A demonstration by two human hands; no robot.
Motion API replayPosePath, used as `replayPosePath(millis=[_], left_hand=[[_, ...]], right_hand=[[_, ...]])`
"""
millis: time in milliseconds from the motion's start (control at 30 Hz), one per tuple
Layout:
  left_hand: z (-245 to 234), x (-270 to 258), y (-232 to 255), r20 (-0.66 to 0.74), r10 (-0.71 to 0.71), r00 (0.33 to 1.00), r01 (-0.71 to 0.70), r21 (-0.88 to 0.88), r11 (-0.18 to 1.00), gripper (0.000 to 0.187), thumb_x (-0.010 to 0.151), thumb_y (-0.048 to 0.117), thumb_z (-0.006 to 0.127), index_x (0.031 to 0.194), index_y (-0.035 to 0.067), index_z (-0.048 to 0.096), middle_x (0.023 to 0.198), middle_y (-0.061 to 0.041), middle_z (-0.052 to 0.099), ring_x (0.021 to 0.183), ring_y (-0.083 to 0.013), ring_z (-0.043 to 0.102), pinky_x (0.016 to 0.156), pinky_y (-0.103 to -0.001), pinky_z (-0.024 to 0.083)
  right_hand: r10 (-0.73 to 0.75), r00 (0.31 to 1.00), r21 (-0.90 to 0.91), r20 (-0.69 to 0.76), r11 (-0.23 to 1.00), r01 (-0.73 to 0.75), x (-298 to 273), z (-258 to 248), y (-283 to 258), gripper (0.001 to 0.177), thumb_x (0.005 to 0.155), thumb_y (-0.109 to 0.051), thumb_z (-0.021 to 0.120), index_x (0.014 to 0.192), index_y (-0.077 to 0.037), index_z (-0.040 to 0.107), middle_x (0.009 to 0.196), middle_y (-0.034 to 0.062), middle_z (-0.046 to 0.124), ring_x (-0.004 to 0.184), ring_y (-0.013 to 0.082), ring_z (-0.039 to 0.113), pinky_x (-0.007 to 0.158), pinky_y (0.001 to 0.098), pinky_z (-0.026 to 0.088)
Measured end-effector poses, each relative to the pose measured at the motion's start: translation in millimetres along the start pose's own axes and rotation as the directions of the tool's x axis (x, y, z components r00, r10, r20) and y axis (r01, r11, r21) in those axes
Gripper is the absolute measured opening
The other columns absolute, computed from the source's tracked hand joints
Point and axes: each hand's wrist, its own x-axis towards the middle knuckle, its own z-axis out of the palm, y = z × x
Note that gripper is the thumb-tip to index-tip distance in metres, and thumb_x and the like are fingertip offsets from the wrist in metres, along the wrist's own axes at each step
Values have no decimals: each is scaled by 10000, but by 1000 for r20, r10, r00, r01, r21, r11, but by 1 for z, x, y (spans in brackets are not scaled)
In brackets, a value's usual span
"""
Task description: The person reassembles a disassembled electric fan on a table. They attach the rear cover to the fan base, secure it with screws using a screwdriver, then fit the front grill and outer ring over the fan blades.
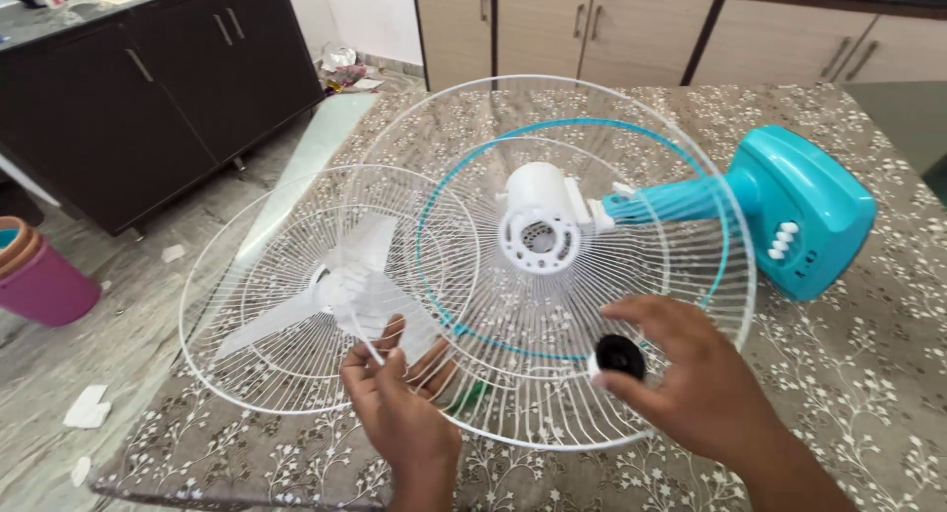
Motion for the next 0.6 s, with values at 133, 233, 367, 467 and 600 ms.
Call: replayPosePath(millis=[133, 233, 367, 467, 600], left_hand=[[18, -17, -9, 35, -75, 997, 74, 35, 997, 206, 969, 69, 420, 1174, 69, 400, 1282, -164, 652, 852, -312, 738, 606, -379, 619], [23, -22, -14, 65, -56, 996, 53, 50, 997, 211, 970, 64, 402, 1180, 73, 394, 1295, -163, 635, 880, -304, 747, 616, -378, 625], [23, -23, -21, 40, -94, 995, 89, 100, 991, 212, 963, 52, 405, 1174, 74, 399, 1266, -178, 638, 881, -312, 748, 629, -386, 631], [21, -24, -27, 41, -85, 996, 80, 128, 989, 198, 978, 57, 411, 1175, 63, 401, 1239, -194, 629, 886, -319, 748, 631, -384, 634], [18, -23, -30, 53, -76, 996, 71, 87, 994, 193, 974, 51, 401, 1166, 62, 390, 1244, -180, 630, 875, -302, 744, 619, -364, 640]], right_hand=[[382, 830, -240, 407, 921, -306, 4, -15, -5, 673, 648, -479, 890, 1265, -307, 685, 1291, -33, 598, 1200, 194, 618, 990, 387, 530], [435, 768, -316, 470, 895, -314, 3, -22, -8, 486, 733, -465, 874, 1146, -265, 714, 1146, -43, 613, 1135, 166, 633, 1008, 351, 527], [469, 691, -362, 550, 880, -309, -3, -25, -1, 403, 783, -392, 801, 1127, -214, 691, 1112, -11, 630, 1065, 166, 674, 967, 337, 562], [404, 723, -328, 560, 910, -254, -10, -19, 11, 384, 766, -347, 740, 1111, -183, 698, 1144, -3, 657, 1057, 176, 671, 962, 352, 549], [204, 887, -64, 415, 979, -195, -22, -8, 36, 372, 794, -307, 653, 1133, -182, 744, 1105, 24, 739, 1013, 218, 691, 926, 408, 529]])
